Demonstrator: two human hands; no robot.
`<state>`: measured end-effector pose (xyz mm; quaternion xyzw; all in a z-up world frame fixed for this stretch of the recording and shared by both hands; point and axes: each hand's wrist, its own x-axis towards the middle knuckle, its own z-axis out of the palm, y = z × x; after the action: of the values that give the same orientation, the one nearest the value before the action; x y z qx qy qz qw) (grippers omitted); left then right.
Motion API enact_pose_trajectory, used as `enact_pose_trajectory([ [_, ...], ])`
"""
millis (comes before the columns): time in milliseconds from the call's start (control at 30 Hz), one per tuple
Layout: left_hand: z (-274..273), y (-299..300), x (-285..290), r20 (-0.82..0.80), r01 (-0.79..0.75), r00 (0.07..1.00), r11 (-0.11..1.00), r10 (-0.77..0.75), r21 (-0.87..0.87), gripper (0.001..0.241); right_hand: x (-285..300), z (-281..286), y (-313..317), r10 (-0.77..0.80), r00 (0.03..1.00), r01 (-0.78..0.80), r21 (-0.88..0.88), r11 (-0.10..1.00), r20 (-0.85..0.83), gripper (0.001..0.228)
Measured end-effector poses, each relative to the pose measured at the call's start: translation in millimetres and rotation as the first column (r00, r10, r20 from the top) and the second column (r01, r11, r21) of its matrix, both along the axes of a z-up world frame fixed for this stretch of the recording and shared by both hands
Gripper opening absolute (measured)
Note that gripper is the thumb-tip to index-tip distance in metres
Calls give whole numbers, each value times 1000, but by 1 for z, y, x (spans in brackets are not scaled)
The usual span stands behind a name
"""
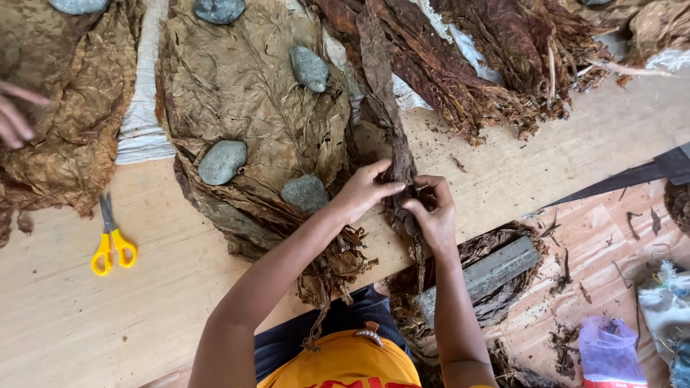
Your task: Smoothing out large dried leaves on a table and weighing them down with stones to flatten them.
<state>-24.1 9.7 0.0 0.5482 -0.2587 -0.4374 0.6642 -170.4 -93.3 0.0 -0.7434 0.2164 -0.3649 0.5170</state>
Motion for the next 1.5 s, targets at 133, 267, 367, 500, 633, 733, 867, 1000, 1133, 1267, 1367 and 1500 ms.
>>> enact_pose_trajectory([
  [133, -12, 0, 9, 131, 9, 991, 999, -2, -51, 83, 3, -6, 2, -61, 996, 49, -189, 981, -62, 58],
  [267, -5, -6, 11, 273, 5, 962, 1000, -4, -4, 47, 2, 2, 7, -110, 989, 77, -290, 954, -97, 43],
  [367, 1, -7, 6, 248, 18, 968, 999, -25, 33, 38, 5, 9, 14, -93, 991, 69, -228, 971, -99, 57],
  [500, -9, -8, 9, 245, 21, 969, 999, -32, 48, 31, 3, 0, 12, -115, 987, 101, -129, 987, -112, 25],
  [633, -13, -9, 7, 256, 18, 966, 998, -32, 55, 29, 1, 9, 16, -103, 992, 98, -71, 993, -75, 10],
  [733, -7, -6, 6, 230, 10, 973, 998, -22, 54, 30, -2, 10, 14, -93, 993, 91, -29, 995, -69, 9],
  [867, -1, -2, 4, 176, -26, 984, 1000, 23, 13, 25, -3, 14, 14, -152, 988, 153, 97, 983, -21, 15],
  [1000, 4, 0, 3, 161, -31, 987, 999, 28, 19, 24, -4, 11, 12, -177, 984, 176, 145, 974, -6, 18],
  [1133, -3, -3, 6, 151, -30, 988, 999, 27, 18, 25, -3, 5, 7, -190, 982, 189, 150, 970, -10, 18],
  [1267, -6, 0, 4, 190, 9, 982, 1000, -4, -25, 27, -4, 2, 5, -181, 983, 179, 134, 975, 2, 16],
  [1367, -32, -7, 9, 288, 89, 955, 995, -72, -46, 27, -2, 2, 5, -189, 981, 182, 119, 976, 43, 14],
  [1500, -24, -5, 6, 535, 215, 835, 971, -129, -102, 36, -5, -2, 7, -172, 985, 167, 140, 976, 26, 29],
])
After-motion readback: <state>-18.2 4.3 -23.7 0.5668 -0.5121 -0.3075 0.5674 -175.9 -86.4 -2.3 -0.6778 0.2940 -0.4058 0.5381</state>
